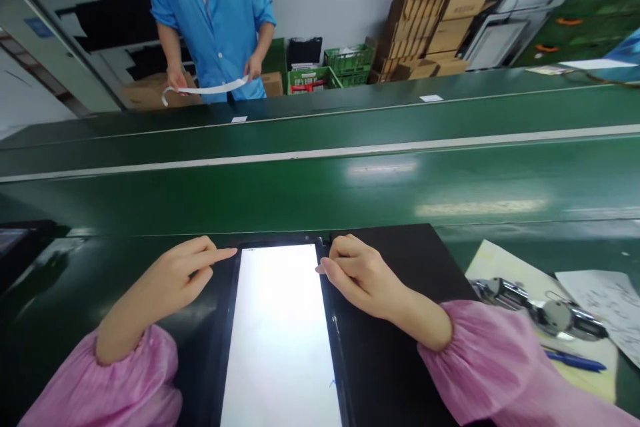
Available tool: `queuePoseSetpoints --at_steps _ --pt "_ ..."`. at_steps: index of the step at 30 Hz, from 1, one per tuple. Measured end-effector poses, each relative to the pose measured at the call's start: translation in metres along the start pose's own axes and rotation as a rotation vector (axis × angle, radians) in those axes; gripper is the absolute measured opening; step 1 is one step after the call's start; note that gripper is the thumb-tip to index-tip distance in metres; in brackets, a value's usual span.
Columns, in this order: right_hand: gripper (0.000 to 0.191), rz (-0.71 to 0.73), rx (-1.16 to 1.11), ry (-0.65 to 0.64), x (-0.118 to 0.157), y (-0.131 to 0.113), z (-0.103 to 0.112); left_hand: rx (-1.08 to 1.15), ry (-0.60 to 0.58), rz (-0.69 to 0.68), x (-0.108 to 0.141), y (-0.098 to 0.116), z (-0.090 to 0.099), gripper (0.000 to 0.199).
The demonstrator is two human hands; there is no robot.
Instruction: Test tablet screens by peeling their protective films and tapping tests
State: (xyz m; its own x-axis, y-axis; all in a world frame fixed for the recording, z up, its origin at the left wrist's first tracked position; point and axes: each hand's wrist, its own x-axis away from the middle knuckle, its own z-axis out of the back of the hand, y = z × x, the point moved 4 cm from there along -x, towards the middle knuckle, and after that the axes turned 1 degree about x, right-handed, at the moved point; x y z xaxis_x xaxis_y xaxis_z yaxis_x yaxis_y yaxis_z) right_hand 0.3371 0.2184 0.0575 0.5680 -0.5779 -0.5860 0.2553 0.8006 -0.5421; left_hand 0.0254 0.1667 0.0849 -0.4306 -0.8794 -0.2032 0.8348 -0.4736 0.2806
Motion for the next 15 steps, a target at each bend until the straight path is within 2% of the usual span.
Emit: queuePoseSetpoints --at_steps 7,12,15 --pt "0.041 0.017 0.0 0.004 0.001 0.0 0.0 -0.007 -0.025 0.028 0.0 -0.001 -0.002 0.053" --pt "0.043 0.046 -0.031 -0.108 -0.008 -0.004 -0.006 -0.04 -0.047 0.054 -0.001 -0.003 -0.004 0.055" --pt "0.048 -0.066 -0.024 -0.018 -0.012 0.0 0.013 -0.116 -0.021 0.134 -0.003 -0.002 -0.002 0.056"
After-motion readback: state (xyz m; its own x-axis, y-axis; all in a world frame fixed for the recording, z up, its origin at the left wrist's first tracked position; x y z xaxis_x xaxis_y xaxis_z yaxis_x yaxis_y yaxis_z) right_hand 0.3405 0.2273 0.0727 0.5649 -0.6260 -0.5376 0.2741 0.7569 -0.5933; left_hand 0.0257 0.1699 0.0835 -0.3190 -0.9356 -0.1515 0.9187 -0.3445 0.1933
